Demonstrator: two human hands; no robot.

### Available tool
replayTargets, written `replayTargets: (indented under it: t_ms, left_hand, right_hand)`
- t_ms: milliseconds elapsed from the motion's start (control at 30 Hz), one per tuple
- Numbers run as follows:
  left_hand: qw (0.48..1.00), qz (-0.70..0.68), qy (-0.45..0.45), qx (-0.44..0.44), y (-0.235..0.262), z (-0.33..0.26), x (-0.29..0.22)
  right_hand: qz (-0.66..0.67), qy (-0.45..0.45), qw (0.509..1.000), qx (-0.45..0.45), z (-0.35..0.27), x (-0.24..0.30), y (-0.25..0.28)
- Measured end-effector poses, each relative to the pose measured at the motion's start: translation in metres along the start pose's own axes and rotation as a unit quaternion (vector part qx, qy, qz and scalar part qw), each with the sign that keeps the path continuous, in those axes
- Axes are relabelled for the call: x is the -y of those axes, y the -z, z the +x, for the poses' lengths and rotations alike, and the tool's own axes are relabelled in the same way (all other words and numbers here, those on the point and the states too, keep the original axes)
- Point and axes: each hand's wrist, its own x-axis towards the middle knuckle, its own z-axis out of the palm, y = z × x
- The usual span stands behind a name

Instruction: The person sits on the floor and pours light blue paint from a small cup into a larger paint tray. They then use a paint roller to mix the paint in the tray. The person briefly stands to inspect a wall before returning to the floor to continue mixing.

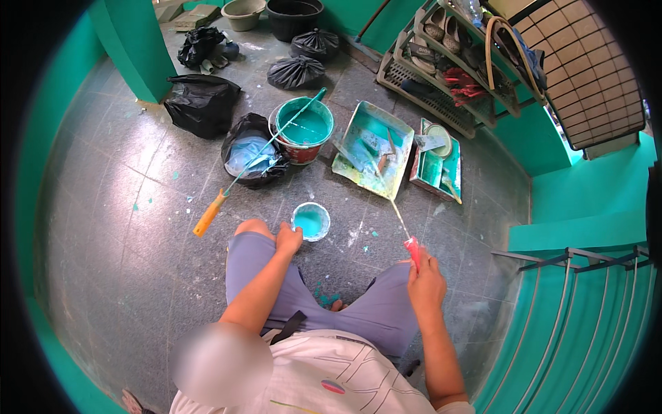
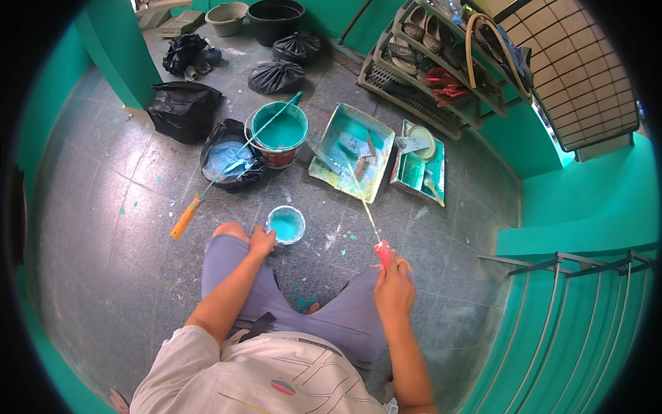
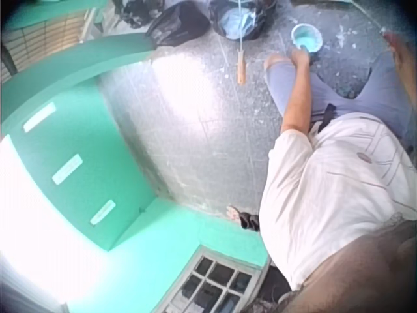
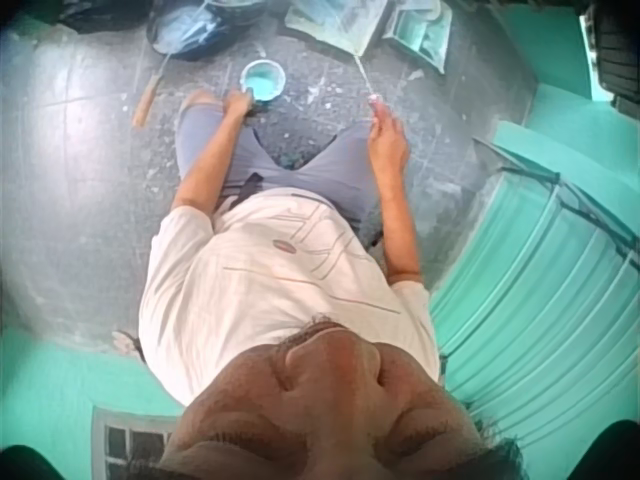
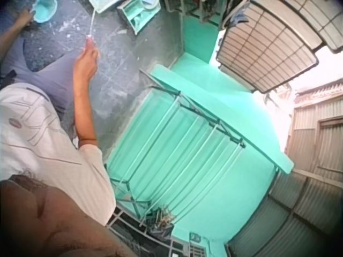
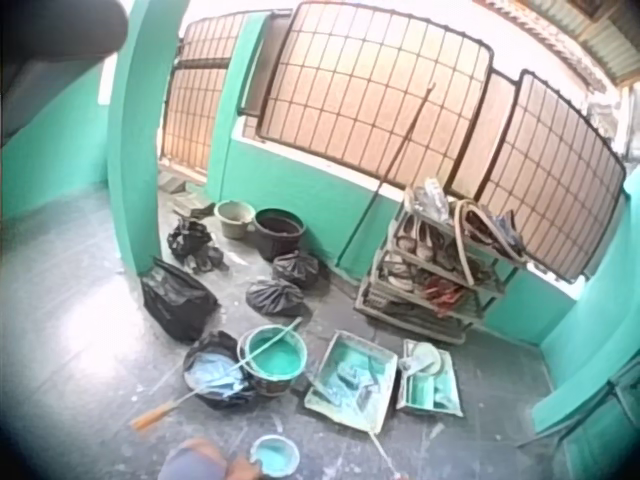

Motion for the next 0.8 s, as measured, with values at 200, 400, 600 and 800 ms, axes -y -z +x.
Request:
replayTargets:
  t_ms: [200, 400, 600, 800]
  left_hand:
    - [1.0, -0.006, 0.002, 0.004, 0.004, 0.0, 0.001]
    - [1.0, 0.001, -0.001, 0.009, 0.005, -0.004, -0.005]
    - [1.0, -0.013, -0.014, 0.002, 0.001, 0.01, 0.013]
    - [1.0, -0.008, -0.009, 0.011, -0.003, 0.01, 0.008]
  right_hand:
    - [-0.002, -0.052, 0.967, 0.248, 0.01, 0.024, 0.026]
    - [-0.011, 0.005, 0.98, 0.197, 0.035, 0.017, -0.003]
    - [-0.009, 0.012, 0.975, 0.22, 0.047, 0.02, -0.002]
    - [-0.015, 0.016, 0.971, 0.238, 0.059, 0.007, -0.008]
